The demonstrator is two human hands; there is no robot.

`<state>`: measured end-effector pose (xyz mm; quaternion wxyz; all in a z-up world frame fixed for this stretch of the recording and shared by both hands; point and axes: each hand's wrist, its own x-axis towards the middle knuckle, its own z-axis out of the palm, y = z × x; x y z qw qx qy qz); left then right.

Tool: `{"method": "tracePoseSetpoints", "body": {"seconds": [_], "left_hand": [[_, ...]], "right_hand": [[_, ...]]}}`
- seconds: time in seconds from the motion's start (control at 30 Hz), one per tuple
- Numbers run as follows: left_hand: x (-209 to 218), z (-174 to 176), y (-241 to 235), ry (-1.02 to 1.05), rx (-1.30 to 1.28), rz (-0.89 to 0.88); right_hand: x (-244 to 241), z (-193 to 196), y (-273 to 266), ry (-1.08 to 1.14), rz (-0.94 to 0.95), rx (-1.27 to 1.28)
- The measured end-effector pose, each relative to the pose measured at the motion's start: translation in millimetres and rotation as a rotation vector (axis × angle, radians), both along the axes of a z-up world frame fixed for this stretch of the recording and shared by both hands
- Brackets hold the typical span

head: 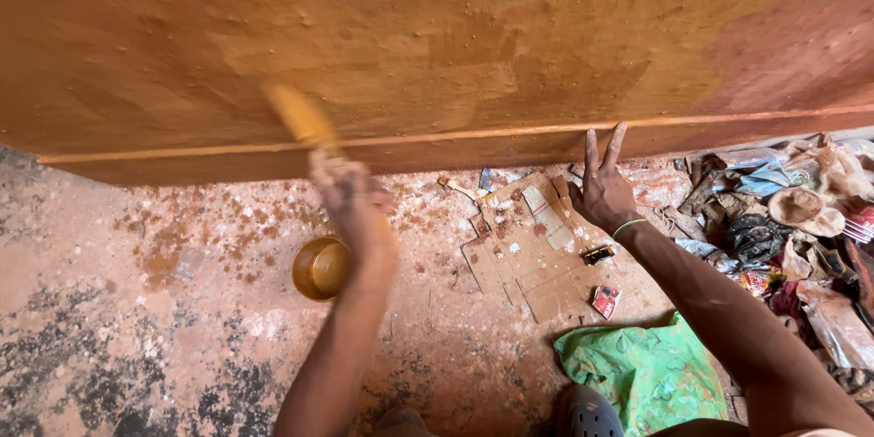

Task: The person paints a wall with a brush, applying a yellowish-brown coat to the lower section and moving upward. The person repeatedly dips the brush into a small container and continues brushing along the wall surface.

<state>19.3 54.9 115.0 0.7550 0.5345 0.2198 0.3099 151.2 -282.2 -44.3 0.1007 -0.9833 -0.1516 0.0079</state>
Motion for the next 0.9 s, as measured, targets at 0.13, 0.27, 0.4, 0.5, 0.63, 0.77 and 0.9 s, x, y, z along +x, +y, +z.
{"method": "tracePoseSetpoints", "body": {"seconds": [0.13, 0.27, 0.4, 0.5, 0.63, 0.77, 0.9], "left_hand": [[20.6, -6.6, -70.8, 0.042, 0.248, -0.269], [29.6, -20.6, -118.3, 0.008, 0.31, -0.659], [33.4, -23.8, -134.5, -0.165, 0.438, -0.746], [32.3, -21.0, -137.7, -0.342, 0.506, -0.74], [26.0, -5.5, -94.1, -0.155, 0.068, -0.465], [-6.6, 13.6, -59.1, -0.271, -0.041, -0.1], [-2.0, 32.2, -40.2, -0.083, -0.088, 0.043]], "right_hand": [[0.8, -1.9, 1.5, -0.047, 0.023, 0.006], [-2.4, -2.9, 3.3, -0.014, -0.018, -0.06], [4.4, 1.7, 5.4, 0.084, -0.059, -0.046], [1.1, -0.5, 4.7, 0.083, -0.052, -0.034], [0.2, -0.4, 1.6, -0.04, 0.003, 0.008], [0.3, 5.5, -5.4, -0.023, 0.047, 0.017], [-0.3, 13.7, -10.2, 0.102, 0.014, -0.06]]}}
